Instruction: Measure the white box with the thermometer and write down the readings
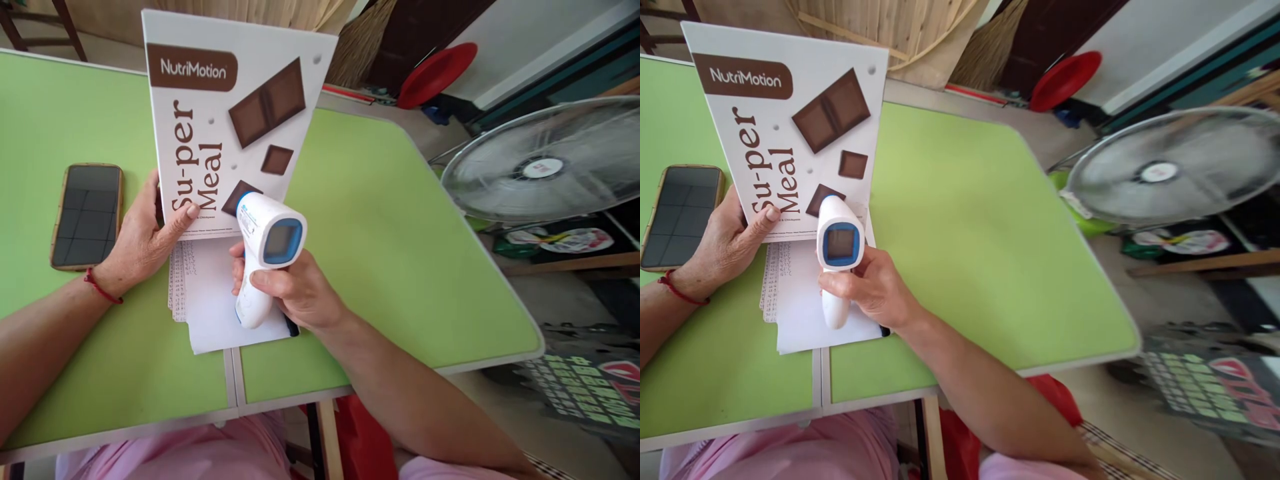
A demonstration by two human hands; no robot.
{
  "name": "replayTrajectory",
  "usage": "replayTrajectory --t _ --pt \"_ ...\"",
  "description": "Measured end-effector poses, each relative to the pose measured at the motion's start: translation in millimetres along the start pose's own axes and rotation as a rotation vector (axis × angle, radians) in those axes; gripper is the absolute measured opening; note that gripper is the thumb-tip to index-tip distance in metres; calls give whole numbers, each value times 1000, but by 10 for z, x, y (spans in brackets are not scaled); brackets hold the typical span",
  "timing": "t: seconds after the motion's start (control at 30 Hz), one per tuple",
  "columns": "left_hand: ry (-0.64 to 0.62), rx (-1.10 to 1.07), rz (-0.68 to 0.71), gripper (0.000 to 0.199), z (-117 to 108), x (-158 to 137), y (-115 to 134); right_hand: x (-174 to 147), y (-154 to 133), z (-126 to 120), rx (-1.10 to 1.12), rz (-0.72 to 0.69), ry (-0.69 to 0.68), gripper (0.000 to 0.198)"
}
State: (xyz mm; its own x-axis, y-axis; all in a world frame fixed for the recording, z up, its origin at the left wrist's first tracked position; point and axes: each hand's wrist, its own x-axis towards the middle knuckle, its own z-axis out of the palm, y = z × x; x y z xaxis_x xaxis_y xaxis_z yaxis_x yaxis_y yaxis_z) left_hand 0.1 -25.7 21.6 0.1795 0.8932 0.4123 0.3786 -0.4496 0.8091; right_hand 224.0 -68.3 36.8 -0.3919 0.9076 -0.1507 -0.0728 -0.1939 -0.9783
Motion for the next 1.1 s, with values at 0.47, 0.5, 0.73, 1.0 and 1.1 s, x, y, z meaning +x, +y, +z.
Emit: replayTrajectory --t 0.47,0.5,0.73,1.0,1.1 --pt "6 -17 11 59 -1 -5 -19 20 -11 -15 -107 -60 37 18" --pt "4 -14 9 59 -2 -6 -17 19 -12 -18 -106 -59 44 19" --pt "6 3 -18 61 -19 -11 -3 14 -4 -33 -90 -52 63 21" --pt "-15 -72 -71 63 -78 17 -18 19 -58 -114 -169 -21 9 20" --pt "21 -77 -79 63 -86 18 -36 37 -110 -145 -198 -77 48 20"
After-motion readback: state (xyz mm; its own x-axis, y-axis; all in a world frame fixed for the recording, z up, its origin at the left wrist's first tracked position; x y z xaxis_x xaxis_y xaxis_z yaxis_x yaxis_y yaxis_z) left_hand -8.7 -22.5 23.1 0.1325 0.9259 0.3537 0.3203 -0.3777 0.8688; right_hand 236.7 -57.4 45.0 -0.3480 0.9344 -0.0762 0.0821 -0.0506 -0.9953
